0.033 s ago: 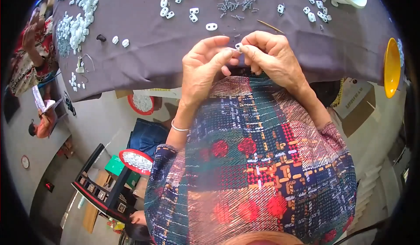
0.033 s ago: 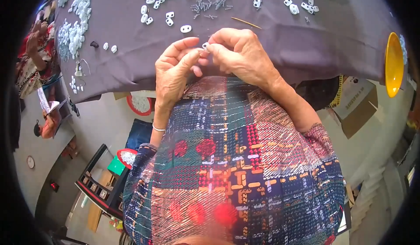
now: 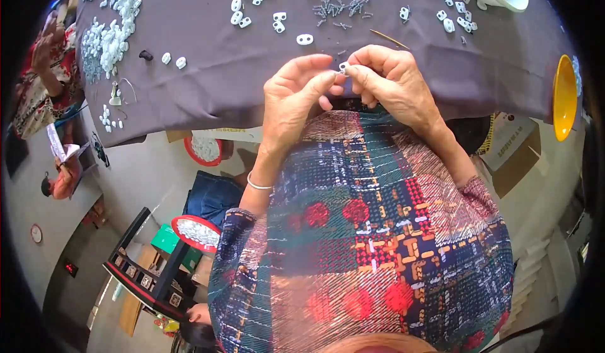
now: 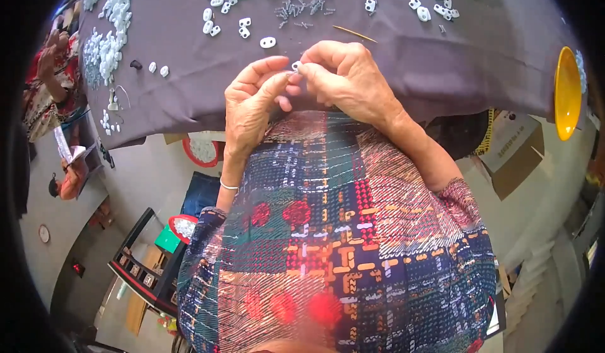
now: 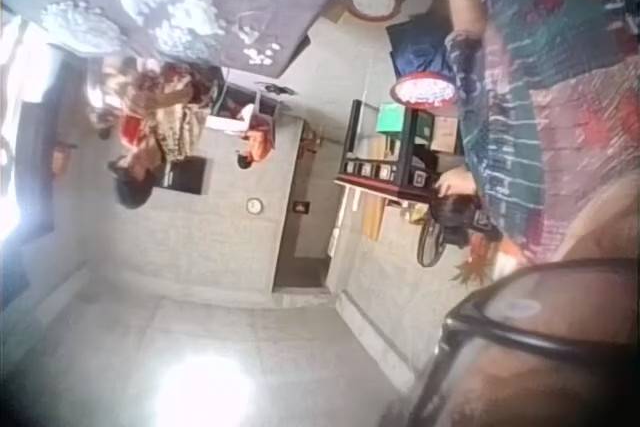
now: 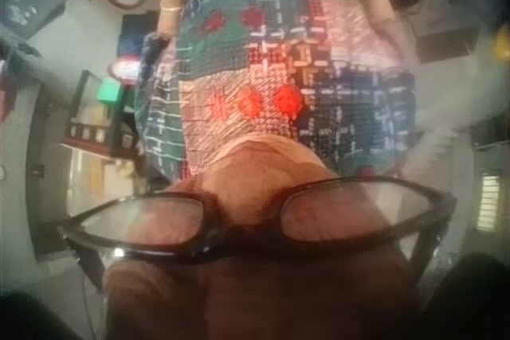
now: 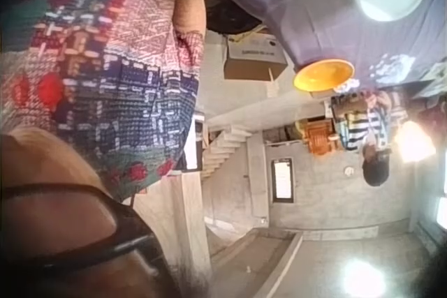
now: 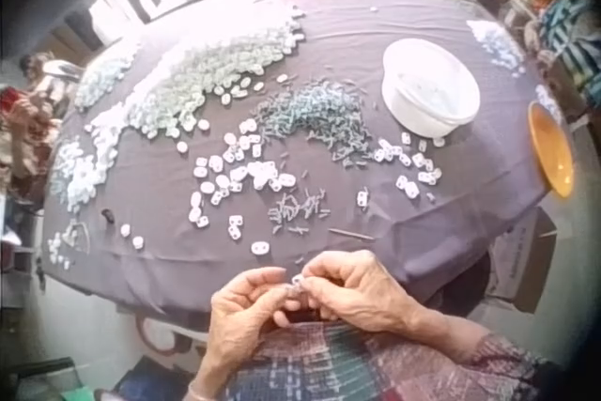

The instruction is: The person assembles small plastic components by hand at a table, repeatedly inserting springs and connecting plastic pieces together.

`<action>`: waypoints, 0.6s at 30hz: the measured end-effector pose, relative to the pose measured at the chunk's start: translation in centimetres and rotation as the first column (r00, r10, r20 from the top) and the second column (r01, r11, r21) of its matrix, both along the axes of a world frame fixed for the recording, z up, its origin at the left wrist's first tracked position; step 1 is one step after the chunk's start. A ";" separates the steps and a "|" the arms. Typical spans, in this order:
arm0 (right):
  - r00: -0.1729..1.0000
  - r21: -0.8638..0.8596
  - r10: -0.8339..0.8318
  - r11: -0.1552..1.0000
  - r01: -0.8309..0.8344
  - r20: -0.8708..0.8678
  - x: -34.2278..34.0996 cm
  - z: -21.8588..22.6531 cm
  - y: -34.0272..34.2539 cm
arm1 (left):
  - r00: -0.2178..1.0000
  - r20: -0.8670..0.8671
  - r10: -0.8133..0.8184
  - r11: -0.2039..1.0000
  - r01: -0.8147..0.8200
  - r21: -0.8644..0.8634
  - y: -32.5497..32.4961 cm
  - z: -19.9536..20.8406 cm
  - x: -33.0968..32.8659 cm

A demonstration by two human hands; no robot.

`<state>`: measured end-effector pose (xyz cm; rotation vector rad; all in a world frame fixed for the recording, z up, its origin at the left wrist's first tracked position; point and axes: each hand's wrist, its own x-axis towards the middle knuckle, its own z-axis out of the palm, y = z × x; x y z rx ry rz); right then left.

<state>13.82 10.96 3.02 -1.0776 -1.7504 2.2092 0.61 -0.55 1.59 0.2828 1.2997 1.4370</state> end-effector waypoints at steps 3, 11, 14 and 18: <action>1.000 0.005 -0.007 1.000 0.007 0.002 -0.1 0.0 0.0 | 1.000 -0.010 -0.017 0.999 0.016 -0.031 -0.1 0.1 0.2; 0.999 0.126 -0.041 0.991 0.041 -0.003 -0.3 -0.6 -0.2 | 0.971 -0.236 -0.027 0.999 0.022 -0.024 0.1 -0.5 1.0; 0.998 0.186 0.050 0.981 -0.058 0.049 -0.3 -0.4 0.0 | 0.947 -0.320 -0.023 1.000 0.018 -0.019 0.1 -0.4 1.0; 0.994 0.232 0.091 0.967 -0.105 0.068 -0.3 -0.5 0.0 | 0.955 -0.295 -0.036 0.999 0.034 -0.012 0.0 -0.3 0.9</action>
